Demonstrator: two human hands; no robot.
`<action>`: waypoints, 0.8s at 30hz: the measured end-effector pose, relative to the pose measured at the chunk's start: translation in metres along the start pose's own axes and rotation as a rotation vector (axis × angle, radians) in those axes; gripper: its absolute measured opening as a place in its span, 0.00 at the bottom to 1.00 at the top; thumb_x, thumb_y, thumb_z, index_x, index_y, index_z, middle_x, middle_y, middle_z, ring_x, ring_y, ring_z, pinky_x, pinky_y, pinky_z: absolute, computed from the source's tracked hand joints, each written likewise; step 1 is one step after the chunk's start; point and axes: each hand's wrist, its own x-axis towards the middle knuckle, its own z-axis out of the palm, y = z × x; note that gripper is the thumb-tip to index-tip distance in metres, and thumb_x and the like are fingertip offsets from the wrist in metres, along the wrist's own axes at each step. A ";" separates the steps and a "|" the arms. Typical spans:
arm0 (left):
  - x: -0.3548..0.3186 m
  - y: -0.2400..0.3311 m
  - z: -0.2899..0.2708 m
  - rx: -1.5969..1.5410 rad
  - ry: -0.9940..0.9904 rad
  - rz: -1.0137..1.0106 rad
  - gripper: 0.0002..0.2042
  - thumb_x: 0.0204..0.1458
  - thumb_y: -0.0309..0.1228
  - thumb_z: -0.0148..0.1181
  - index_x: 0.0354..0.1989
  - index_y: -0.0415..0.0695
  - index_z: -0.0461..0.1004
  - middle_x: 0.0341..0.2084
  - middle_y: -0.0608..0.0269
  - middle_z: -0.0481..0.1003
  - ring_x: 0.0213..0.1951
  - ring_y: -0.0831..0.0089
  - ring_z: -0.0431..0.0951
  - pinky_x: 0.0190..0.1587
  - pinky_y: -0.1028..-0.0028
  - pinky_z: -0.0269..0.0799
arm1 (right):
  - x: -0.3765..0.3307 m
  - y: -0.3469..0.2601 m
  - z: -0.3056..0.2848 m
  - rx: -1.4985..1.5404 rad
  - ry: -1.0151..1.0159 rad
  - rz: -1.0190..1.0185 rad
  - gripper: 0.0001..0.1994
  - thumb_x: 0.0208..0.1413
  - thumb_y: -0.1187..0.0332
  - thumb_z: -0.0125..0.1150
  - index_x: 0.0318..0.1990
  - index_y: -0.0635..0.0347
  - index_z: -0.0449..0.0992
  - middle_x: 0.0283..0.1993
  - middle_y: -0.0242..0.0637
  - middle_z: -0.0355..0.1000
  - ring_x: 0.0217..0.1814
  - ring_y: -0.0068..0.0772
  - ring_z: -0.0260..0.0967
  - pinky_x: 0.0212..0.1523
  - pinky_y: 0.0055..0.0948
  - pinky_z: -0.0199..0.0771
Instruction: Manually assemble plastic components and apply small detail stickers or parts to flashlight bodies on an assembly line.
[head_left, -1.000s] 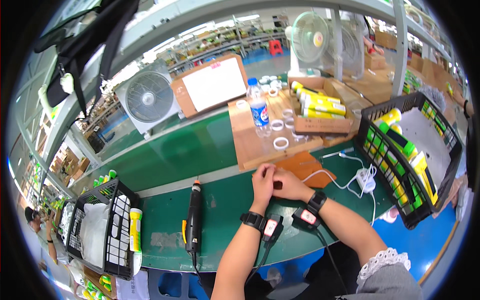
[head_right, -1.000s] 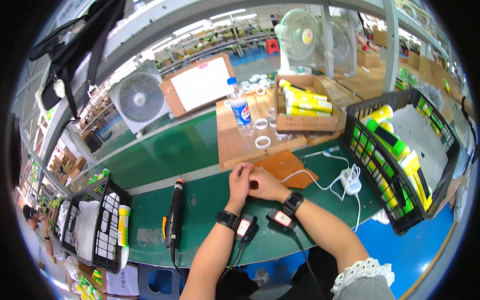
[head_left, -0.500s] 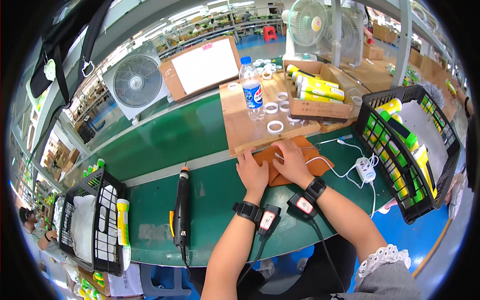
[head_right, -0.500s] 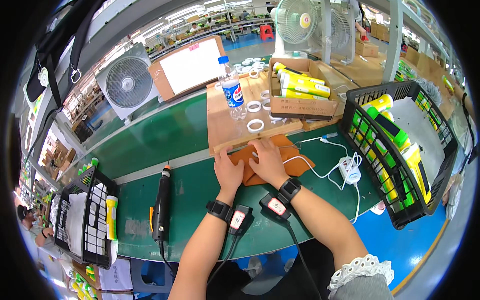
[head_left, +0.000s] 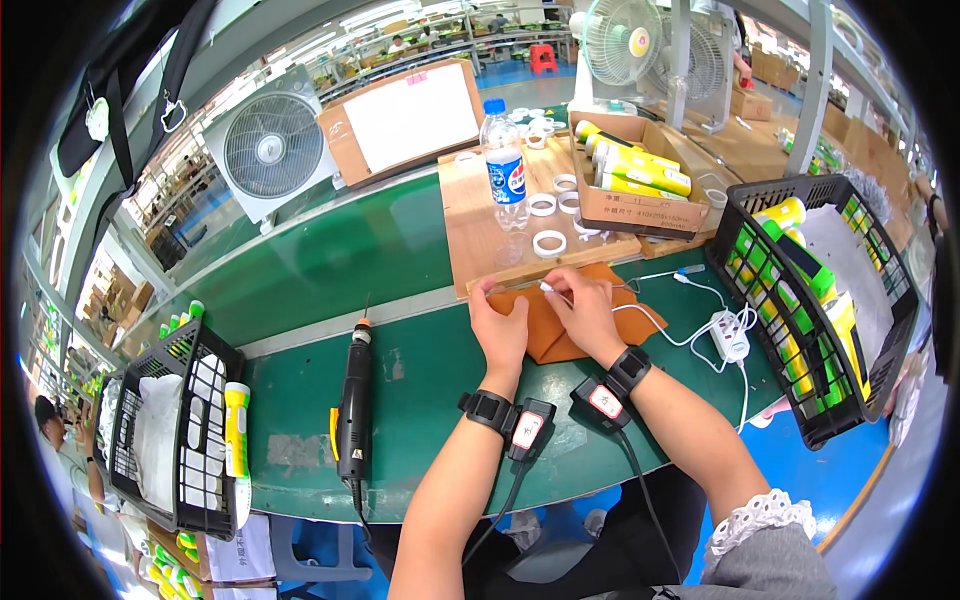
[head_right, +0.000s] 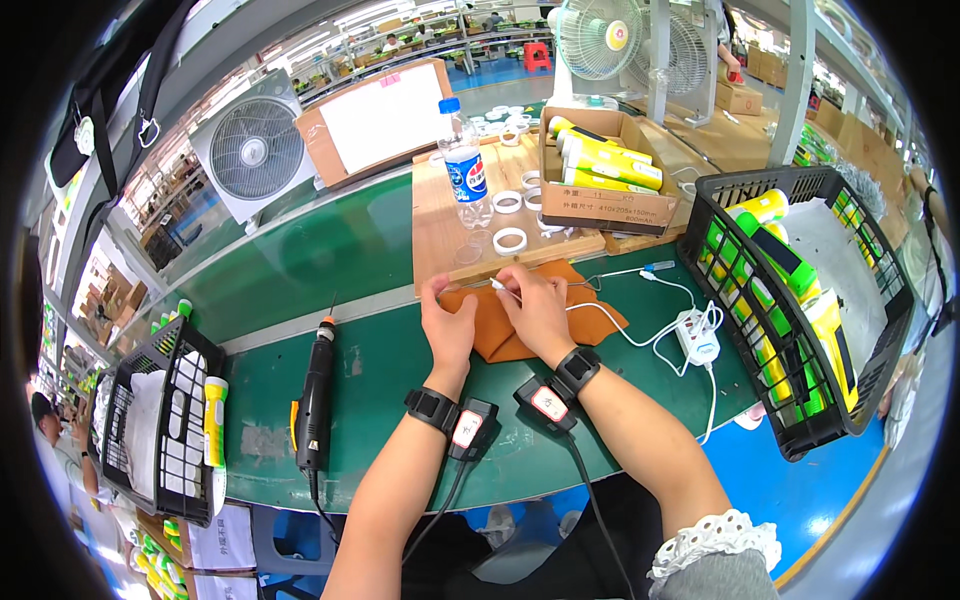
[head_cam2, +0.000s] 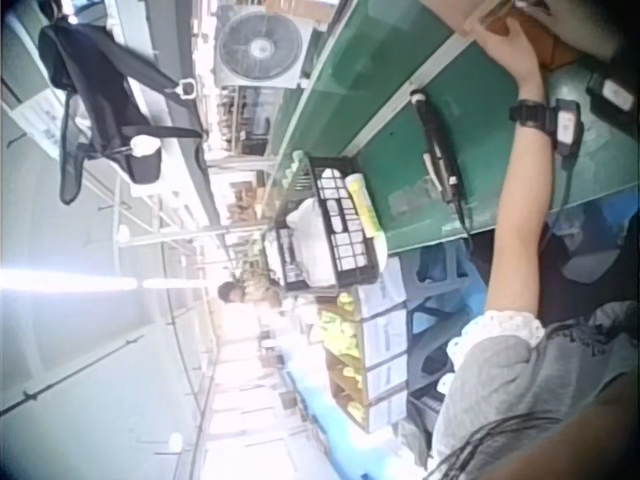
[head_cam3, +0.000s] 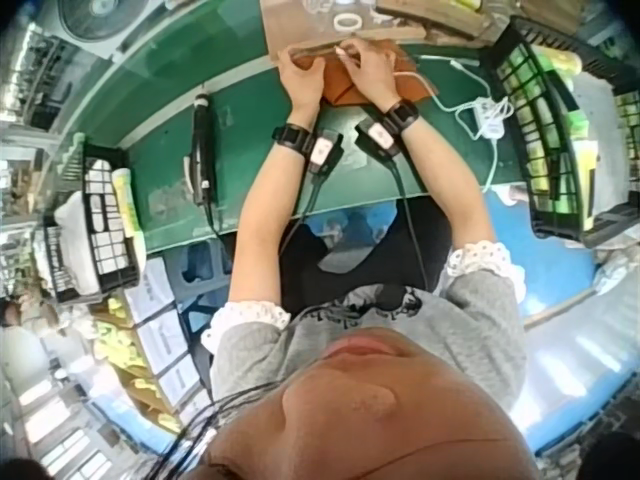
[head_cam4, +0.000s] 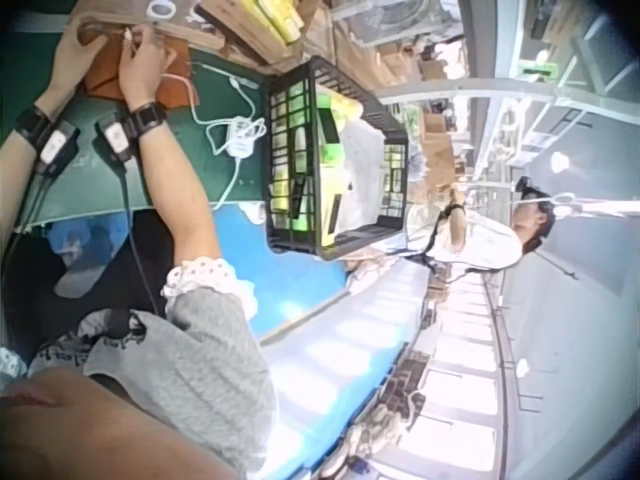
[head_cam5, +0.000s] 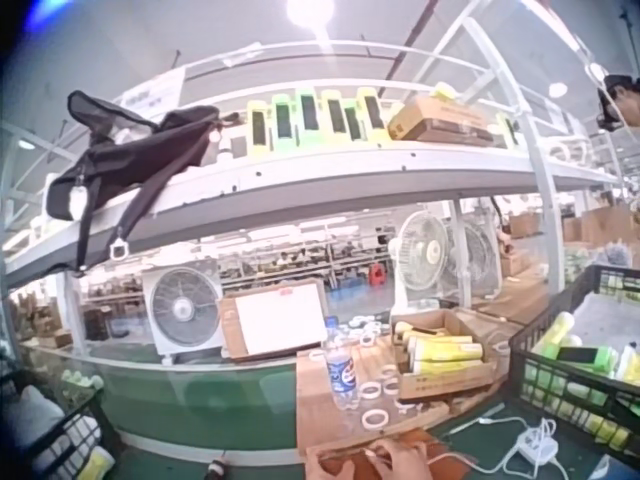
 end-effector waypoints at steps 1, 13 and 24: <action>0.000 0.000 0.000 0.001 0.002 -0.001 0.18 0.39 0.18 0.55 0.42 0.40 0.64 0.41 0.57 0.67 0.47 0.66 0.66 0.50 0.72 0.60 | 0.001 -0.003 -0.002 0.019 -0.038 0.023 0.06 0.47 0.71 0.55 0.34 0.54 0.69 0.25 0.30 0.71 0.31 0.31 0.66 0.41 0.33 0.51; -0.003 0.023 0.000 -0.605 -0.264 -0.240 0.26 0.45 0.13 0.45 0.53 0.45 0.51 0.51 0.51 0.63 0.51 0.68 0.65 0.51 0.74 0.61 | 0.004 -0.007 -0.001 0.372 -0.122 -0.031 0.07 0.49 0.73 0.53 0.36 0.62 0.69 0.29 0.40 0.73 0.36 0.39 0.70 0.40 0.33 0.65; -0.005 0.017 0.004 -0.472 -0.174 -0.188 0.12 0.49 0.21 0.55 0.43 0.35 0.67 0.39 0.60 0.71 0.42 0.77 0.70 0.45 0.80 0.65 | 0.002 -0.003 -0.001 0.030 0.048 -0.083 0.05 0.51 0.70 0.51 0.36 0.56 0.71 0.32 0.36 0.70 0.39 0.37 0.65 0.50 0.38 0.53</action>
